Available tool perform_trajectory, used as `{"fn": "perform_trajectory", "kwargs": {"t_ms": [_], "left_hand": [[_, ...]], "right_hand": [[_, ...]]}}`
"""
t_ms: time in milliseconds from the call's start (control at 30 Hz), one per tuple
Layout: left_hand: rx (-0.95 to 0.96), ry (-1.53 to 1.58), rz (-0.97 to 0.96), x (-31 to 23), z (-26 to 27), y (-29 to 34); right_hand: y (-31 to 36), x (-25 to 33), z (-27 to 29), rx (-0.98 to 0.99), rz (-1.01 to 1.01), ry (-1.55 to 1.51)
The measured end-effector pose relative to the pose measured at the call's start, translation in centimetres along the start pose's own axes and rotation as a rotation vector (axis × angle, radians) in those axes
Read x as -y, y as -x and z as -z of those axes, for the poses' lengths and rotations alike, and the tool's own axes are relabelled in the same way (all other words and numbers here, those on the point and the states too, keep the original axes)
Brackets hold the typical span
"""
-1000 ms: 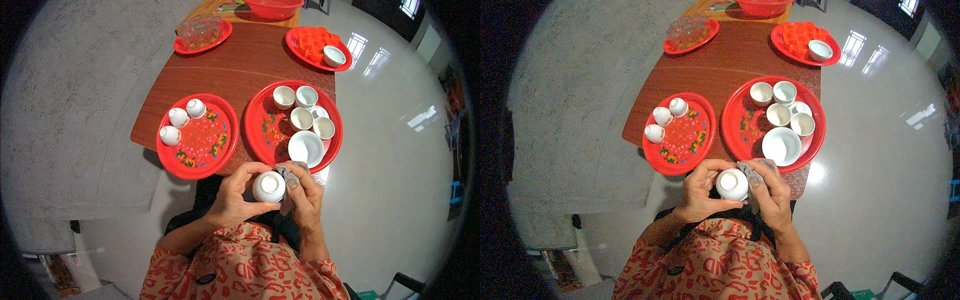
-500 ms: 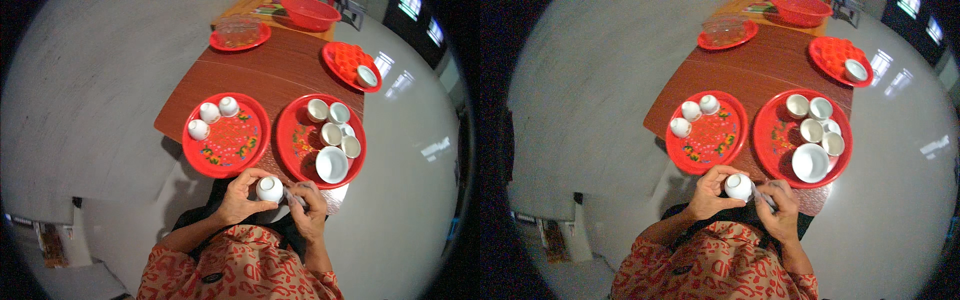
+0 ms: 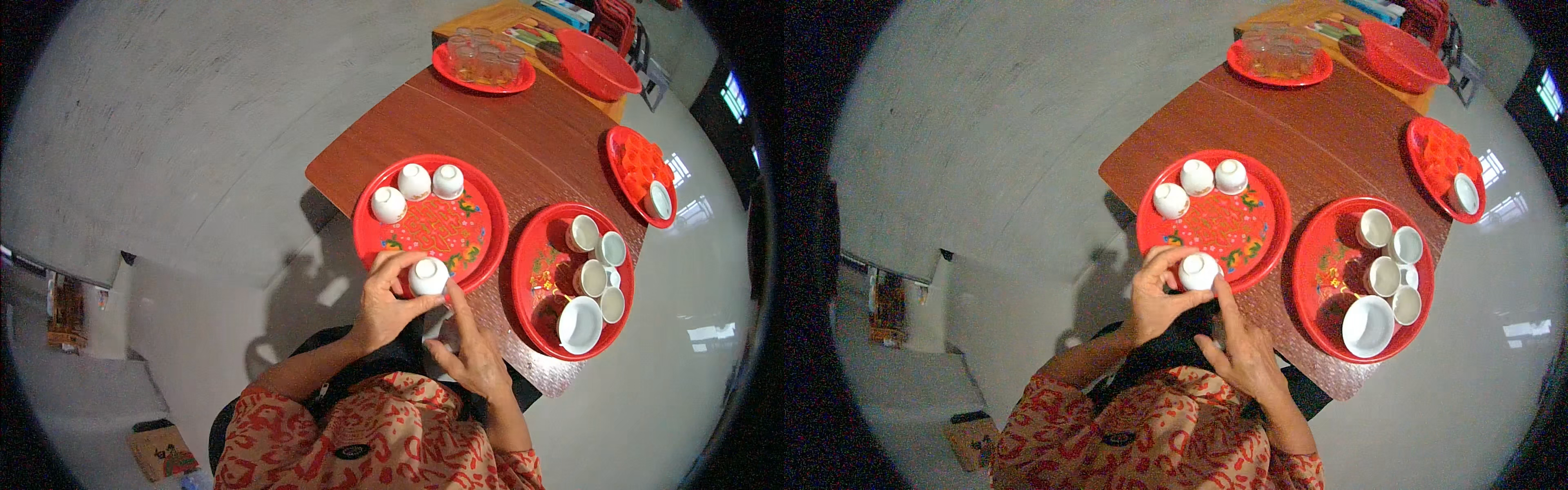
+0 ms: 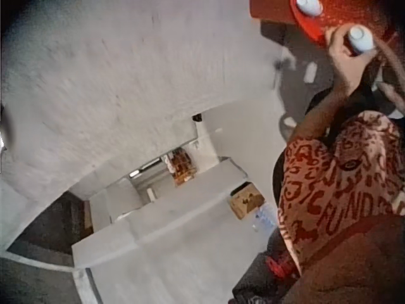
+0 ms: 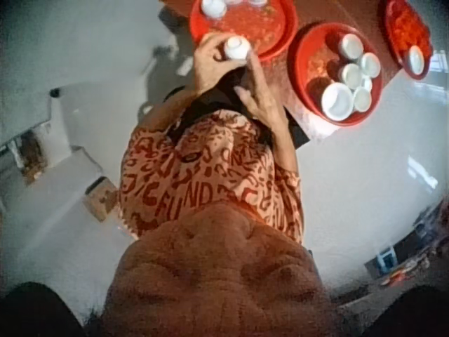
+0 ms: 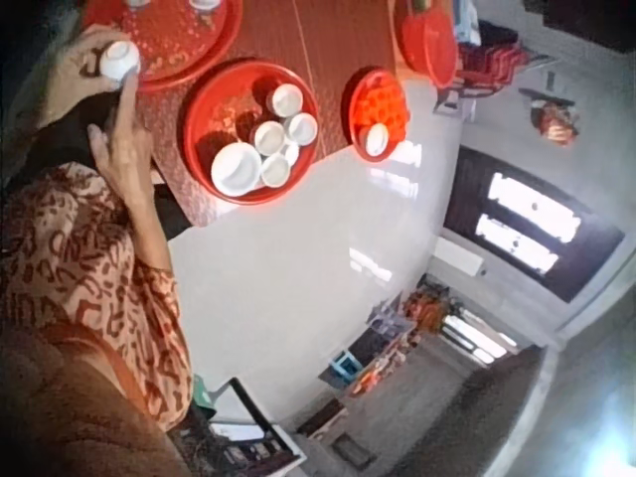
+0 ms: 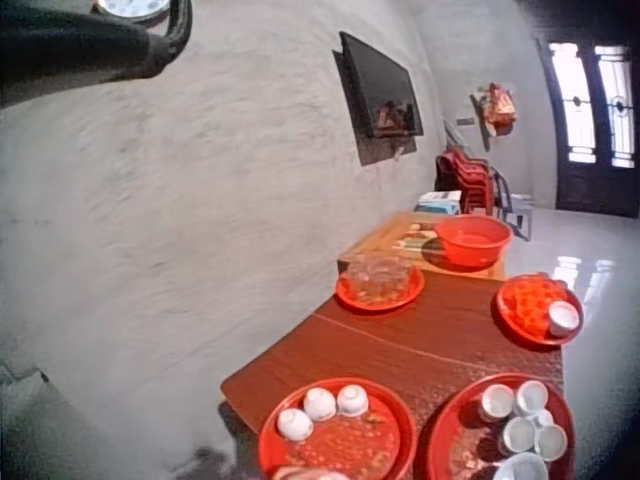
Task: The person wipes several small white cups with a cloth, handling them one at a time. They pick up each cup from a red tray, wipe the interior and exterior surfaces, and place the cleaned cup onto a second red tray.
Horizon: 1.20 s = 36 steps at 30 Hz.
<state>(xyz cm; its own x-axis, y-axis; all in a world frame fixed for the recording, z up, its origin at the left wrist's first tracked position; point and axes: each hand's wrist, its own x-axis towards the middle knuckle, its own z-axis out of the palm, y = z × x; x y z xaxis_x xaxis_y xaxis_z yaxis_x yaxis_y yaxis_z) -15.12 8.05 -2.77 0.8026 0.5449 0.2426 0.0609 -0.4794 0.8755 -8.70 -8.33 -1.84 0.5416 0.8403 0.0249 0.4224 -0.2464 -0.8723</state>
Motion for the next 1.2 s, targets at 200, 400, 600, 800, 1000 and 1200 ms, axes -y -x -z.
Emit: {"fn": "perform_trajectory", "kwargs": {"t_ms": [200,400,600,800,1000,1200], "left_hand": [[-0.089,-0.021,-0.078,1.1,-1.1,-3.6],[-0.042,-0.068,-0.181,2.8,-5.2,-8.0],[0.021,0.065,0.032,3.8,-7.1,-9.6],[-0.006,-0.022,-0.050,4.7,-7.9,-10.2],[-0.017,0.141,0.027,4.4,-8.2,-10.0],[0.020,-0.067,-0.072,4.7,-7.1,-9.8]], "right_hand": [[-2.7,-1.5,0.0,0.042,-0.085,-0.126],[-5.3,-2.5,2.8,-0.072,-0.226,-0.366],[-7.8,-4.2,4.0,-0.103,-0.381,-0.974],[-8.9,-4.8,4.1,-0.121,-0.432,-1.089],[-9.6,-4.3,4.5,-0.168,-0.468,-1.174],[-9.6,-4.8,4.4,-0.157,-0.460,-1.185]]}}
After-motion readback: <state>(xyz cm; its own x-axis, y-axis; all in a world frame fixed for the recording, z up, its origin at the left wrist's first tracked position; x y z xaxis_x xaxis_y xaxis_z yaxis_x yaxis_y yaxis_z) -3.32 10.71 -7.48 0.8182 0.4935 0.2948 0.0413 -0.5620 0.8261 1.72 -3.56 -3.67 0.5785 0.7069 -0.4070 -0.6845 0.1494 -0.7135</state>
